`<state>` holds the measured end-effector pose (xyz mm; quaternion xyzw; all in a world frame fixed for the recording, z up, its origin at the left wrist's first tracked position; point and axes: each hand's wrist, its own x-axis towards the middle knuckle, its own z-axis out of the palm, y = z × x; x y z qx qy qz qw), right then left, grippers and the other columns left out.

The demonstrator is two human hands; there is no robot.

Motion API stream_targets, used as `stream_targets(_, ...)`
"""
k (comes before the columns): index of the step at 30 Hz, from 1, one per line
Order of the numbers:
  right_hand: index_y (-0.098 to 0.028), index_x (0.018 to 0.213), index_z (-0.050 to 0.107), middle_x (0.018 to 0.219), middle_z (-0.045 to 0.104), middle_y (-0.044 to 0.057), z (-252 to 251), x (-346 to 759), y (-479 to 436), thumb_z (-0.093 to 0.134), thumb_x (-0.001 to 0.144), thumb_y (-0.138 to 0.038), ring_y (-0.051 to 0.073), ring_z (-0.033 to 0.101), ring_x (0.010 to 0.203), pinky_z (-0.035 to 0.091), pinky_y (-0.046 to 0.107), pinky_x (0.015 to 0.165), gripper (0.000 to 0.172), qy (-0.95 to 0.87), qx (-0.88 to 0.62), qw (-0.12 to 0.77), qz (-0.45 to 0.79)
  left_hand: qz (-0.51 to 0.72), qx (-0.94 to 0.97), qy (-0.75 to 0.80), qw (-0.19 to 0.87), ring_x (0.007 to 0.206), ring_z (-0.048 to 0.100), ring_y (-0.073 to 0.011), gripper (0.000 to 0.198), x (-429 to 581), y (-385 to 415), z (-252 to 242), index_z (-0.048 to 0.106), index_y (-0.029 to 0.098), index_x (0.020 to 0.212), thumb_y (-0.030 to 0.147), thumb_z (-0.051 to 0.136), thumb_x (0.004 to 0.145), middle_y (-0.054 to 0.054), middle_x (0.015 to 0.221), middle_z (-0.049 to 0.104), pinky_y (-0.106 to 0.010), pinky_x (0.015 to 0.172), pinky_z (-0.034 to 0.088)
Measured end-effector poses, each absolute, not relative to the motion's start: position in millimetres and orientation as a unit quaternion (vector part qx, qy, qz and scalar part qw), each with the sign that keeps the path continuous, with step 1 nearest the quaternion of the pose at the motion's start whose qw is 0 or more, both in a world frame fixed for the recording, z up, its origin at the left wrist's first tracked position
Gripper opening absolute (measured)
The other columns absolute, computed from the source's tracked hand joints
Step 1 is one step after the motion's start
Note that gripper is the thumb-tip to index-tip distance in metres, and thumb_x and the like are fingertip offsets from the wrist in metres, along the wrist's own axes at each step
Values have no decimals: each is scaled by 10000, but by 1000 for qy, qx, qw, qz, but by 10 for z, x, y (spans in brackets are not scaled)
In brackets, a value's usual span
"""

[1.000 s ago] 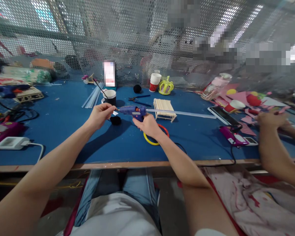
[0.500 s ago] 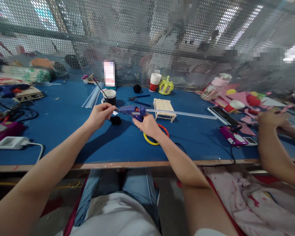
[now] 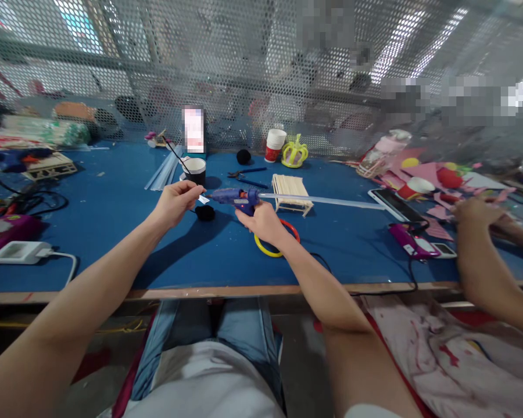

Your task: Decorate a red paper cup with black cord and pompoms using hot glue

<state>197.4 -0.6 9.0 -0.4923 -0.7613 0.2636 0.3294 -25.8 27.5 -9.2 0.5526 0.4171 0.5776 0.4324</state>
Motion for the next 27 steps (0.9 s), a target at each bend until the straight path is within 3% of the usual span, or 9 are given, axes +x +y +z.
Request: stream_targets(27,-149,821,582,489,521,-29,78,1994,1,564,772,-355,115,507,384,447,257,431,213,-759,-477,341,283,577,551,426,426,429,331,-42,191,-281,298,-98,601,143,663,317,663,712,42,504,422,-211,422,225)
